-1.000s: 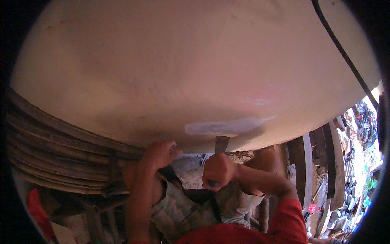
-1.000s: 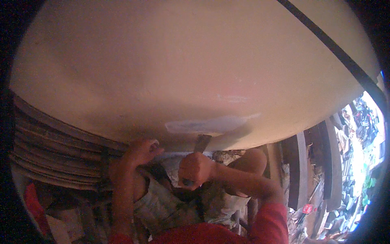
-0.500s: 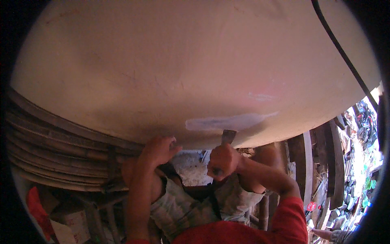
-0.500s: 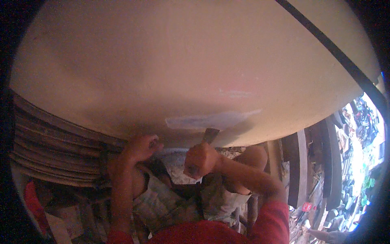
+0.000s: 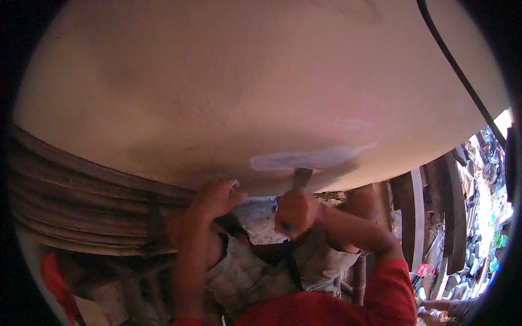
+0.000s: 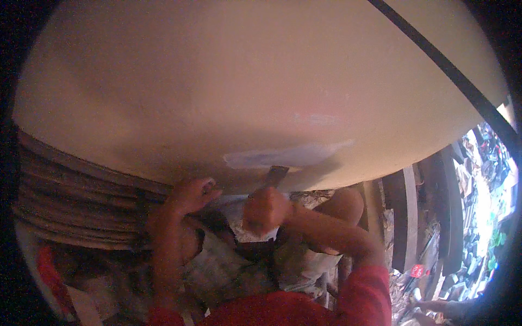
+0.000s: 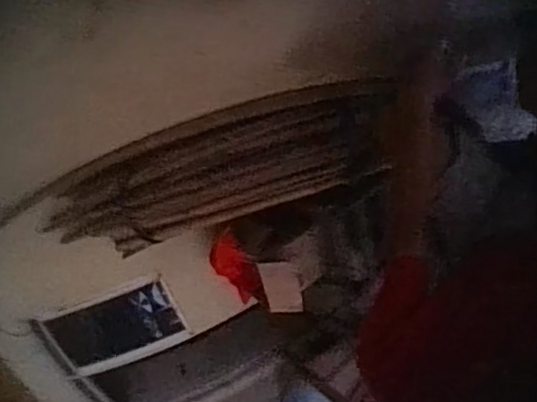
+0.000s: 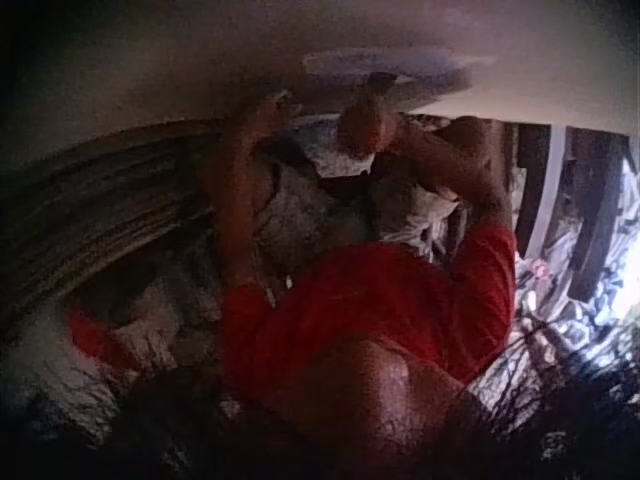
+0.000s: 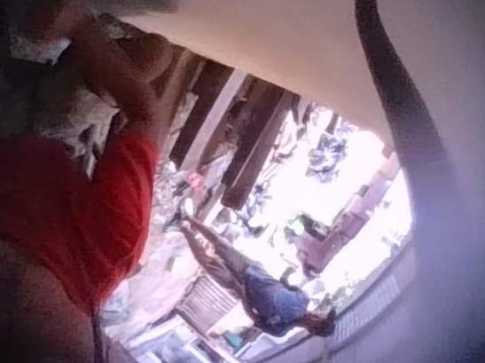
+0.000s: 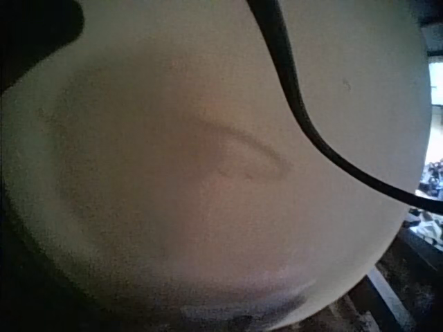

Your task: The person scrapes a patch of material from a wall using a putty knife.

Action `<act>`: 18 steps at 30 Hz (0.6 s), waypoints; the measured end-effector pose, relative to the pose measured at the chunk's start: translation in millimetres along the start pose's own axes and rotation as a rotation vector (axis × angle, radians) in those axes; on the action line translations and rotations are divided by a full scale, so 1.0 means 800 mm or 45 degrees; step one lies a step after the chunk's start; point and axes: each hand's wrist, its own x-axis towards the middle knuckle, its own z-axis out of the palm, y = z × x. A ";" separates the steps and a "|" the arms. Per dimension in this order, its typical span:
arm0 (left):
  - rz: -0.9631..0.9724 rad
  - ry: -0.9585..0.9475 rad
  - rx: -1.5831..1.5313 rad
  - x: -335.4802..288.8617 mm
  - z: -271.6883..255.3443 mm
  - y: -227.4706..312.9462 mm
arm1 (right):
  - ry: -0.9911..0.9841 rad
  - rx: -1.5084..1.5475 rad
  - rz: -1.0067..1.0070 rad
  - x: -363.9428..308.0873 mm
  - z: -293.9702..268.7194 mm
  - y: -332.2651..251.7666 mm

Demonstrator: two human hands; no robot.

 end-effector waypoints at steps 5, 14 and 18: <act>0.000 -0.006 -0.058 0.004 0.008 -0.012 | -0.044 0.122 -0.029 0.013 0.003 -0.011; 0.053 0.041 -0.024 0.005 0.012 -0.016 | -0.004 -0.003 0.072 -0.011 -0.020 0.001; -0.003 0.008 -0.047 0.006 0.004 -0.008 | 0.104 0.119 0.046 0.018 -0.030 -0.036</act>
